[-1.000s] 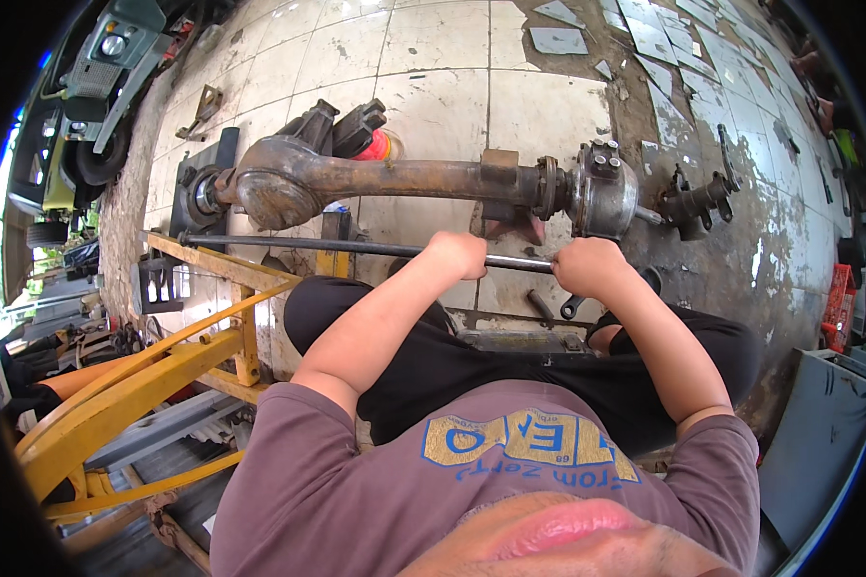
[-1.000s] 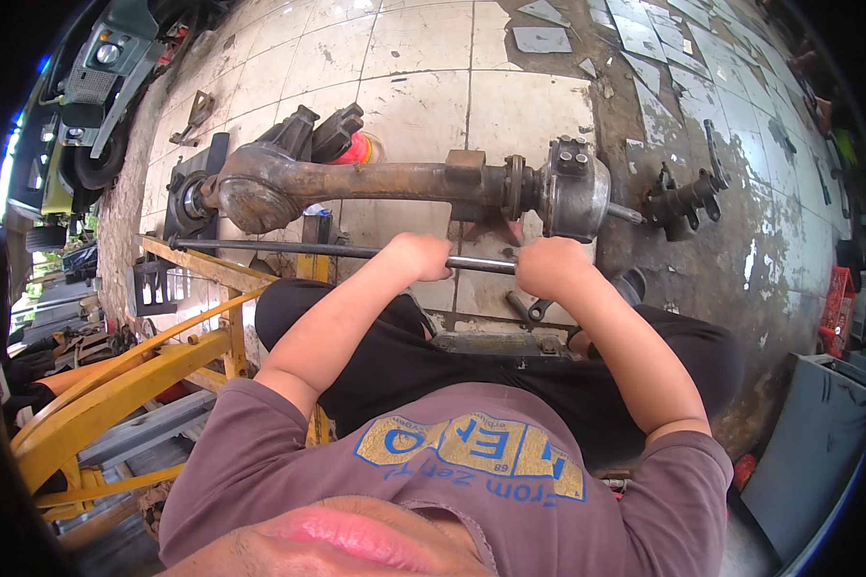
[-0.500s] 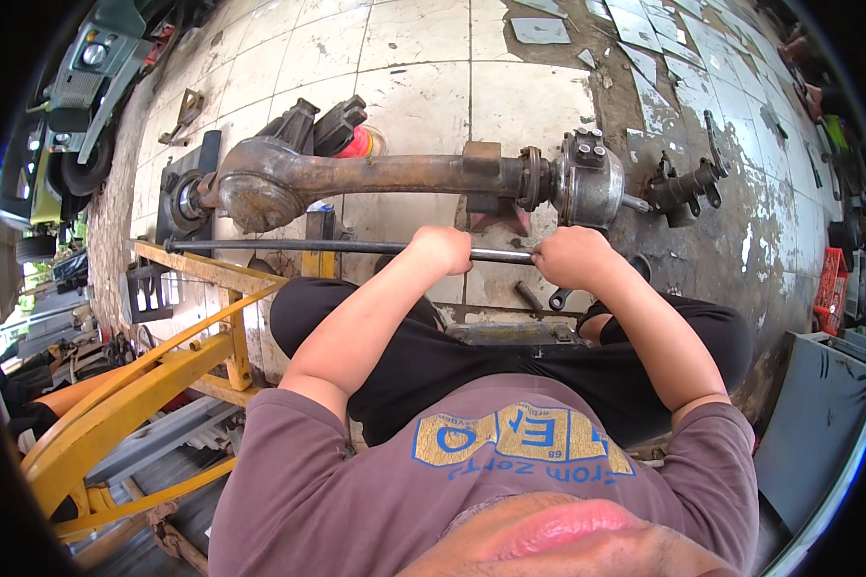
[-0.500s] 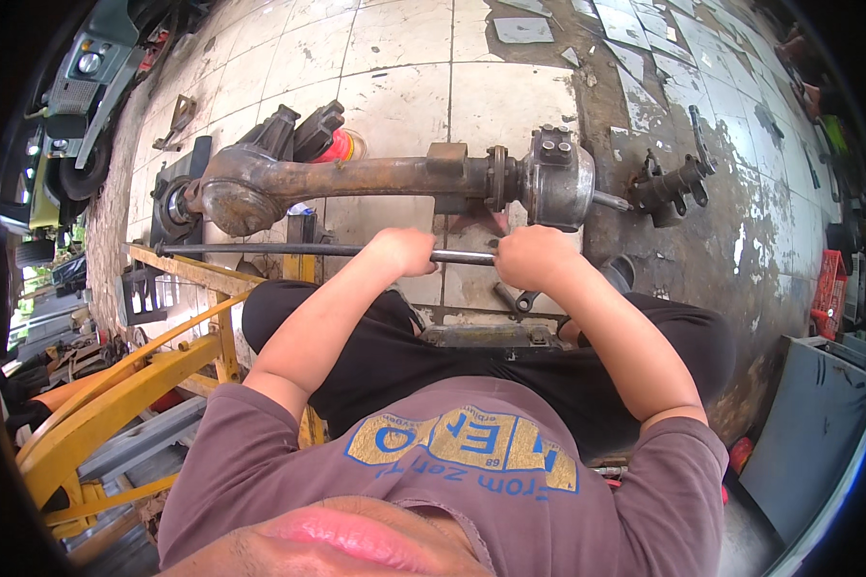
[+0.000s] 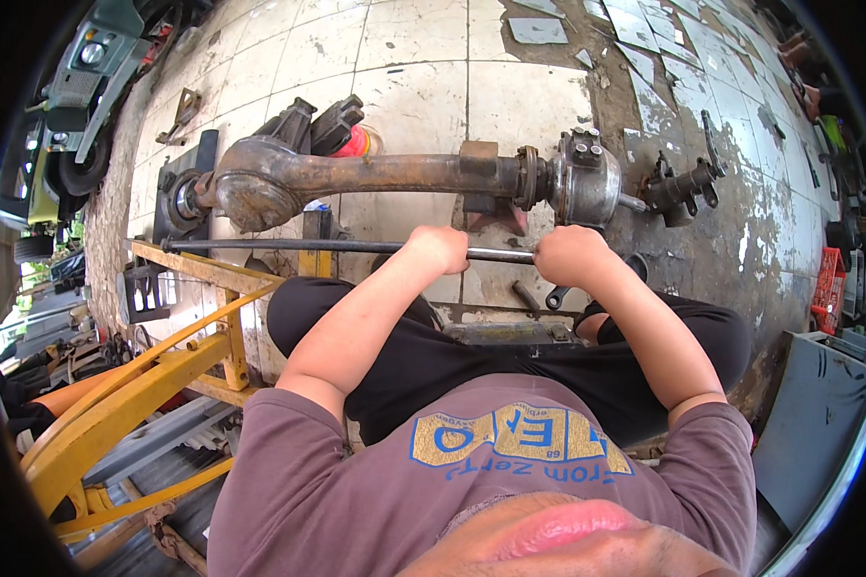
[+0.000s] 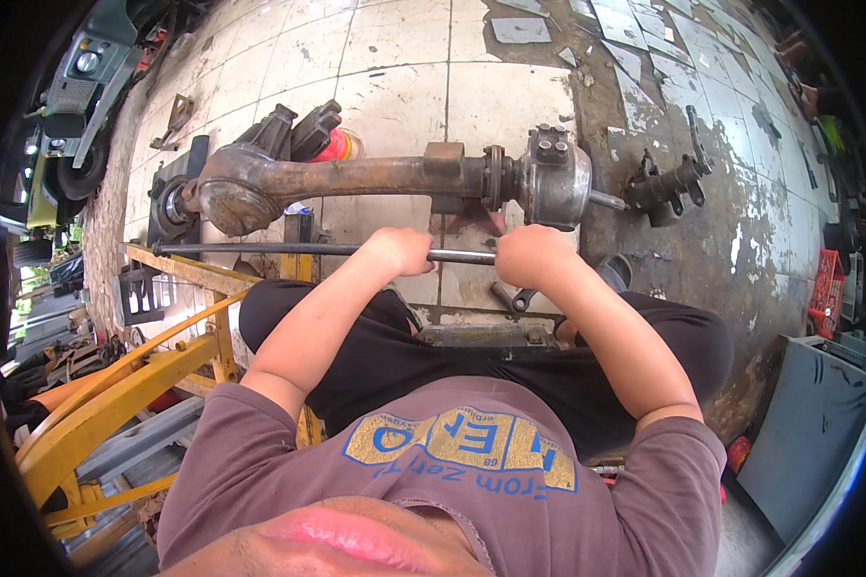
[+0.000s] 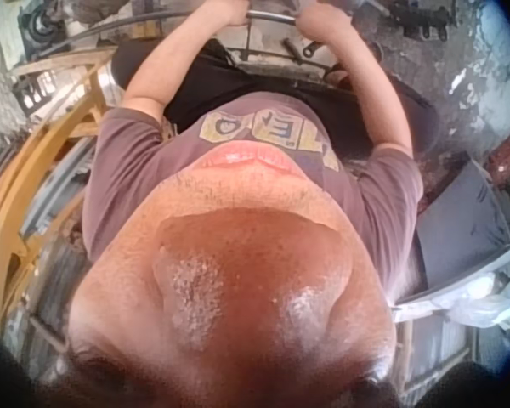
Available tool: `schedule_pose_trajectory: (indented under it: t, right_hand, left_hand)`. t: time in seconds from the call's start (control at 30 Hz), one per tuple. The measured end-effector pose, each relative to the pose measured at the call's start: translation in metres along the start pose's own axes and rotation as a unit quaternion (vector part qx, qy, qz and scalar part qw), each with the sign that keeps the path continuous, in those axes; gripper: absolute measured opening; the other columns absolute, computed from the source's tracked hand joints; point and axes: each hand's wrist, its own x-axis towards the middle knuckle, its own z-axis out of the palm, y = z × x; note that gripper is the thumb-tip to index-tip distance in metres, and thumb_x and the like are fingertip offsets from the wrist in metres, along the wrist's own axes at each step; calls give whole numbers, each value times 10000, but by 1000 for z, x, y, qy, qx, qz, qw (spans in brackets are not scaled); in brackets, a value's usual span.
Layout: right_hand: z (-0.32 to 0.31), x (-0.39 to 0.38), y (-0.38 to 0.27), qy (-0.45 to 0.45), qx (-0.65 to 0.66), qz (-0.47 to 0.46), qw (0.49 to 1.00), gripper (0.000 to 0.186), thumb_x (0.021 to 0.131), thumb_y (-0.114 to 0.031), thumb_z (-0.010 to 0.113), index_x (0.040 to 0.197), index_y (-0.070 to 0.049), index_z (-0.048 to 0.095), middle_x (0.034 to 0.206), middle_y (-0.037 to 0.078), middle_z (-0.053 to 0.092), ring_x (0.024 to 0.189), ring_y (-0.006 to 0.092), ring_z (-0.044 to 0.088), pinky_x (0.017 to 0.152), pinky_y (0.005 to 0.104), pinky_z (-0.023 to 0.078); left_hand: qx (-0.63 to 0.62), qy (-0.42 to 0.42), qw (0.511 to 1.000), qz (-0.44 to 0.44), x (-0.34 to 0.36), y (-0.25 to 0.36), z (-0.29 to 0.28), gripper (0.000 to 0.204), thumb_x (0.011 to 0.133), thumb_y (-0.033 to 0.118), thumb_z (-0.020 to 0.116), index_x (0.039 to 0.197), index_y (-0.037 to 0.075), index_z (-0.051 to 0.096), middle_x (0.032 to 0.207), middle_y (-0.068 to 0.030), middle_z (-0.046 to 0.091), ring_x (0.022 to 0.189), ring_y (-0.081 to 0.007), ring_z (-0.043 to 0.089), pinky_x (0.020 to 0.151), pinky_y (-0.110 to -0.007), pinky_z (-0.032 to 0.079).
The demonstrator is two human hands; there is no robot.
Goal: The person sits on the floor and uses a long metal bar to turn a nut on a vehicle axle assembly. The person repeatedly rotates the bar to tighten or loosen the nut on the axle.
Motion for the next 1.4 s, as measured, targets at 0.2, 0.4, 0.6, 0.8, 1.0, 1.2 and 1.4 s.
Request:
schedule_pose_trajectory:
  t: [0.2,0.4,0.6,0.8,1.0,1.2,1.4]
  right_hand:
    - [-2,-3,-1,2,-20,-3,1000,360,970,-226,553,1086,-35,836,1122,211,810,1077,388,783,935,502,623]
    - [0,1,4,-1,-7,-15,1000,352,967,-217,556,1074,-32,836,1100,212,812,1061,392,785,923,506,626]
    - [8,4,4,9,11,-3,1000,357,1007,-259,553,1108,-64,836,1094,203,811,1049,405,779,939,511,618]
    - [4,1,2,17,-14,-17,1000,365,1019,-273,552,1120,-67,836,1092,206,809,1046,412,777,952,508,613]
    - [0,2,1,-11,-15,-1,1000,400,1029,-309,546,1078,-30,829,1089,243,797,1045,439,767,966,519,605]
    - [-7,2,9,14,68,-37,997,399,1037,-324,547,1090,-34,816,1079,269,779,1063,458,743,972,532,590]
    - [-6,-12,4,28,54,9,998,379,1066,-350,596,1227,-73,799,1077,265,767,1037,486,717,937,537,567]
  left_hand:
    - [3,-3,1000,-2,-1,2,-1,466,977,451,727,1286,102,743,1251,-166,782,1182,-358,745,1025,-499,592]
    - [-5,-2,1000,-6,1,1,1,473,973,453,733,1291,104,740,1257,-164,780,1198,-354,739,1033,-500,587]
    - [2,-5,1000,-6,-3,5,-4,443,970,386,712,1310,106,753,1291,-141,782,1198,-327,750,1020,-479,602]
    - [0,-6,1000,-8,-2,3,-2,470,974,419,719,1318,101,736,1292,-155,775,1203,-341,743,1027,-488,596]
    - [2,-11,1000,-9,-3,5,-6,443,965,379,714,1306,100,756,1305,-144,778,1207,-325,748,1022,-478,602]
    - [-7,-8,1000,-5,-1,2,-4,405,946,329,714,1268,96,787,1289,-134,791,1201,-314,756,1009,-469,612]
    - [-6,5,1000,0,1,4,-4,374,958,298,698,1248,84,797,1273,-140,795,1190,-319,759,1004,-464,611]
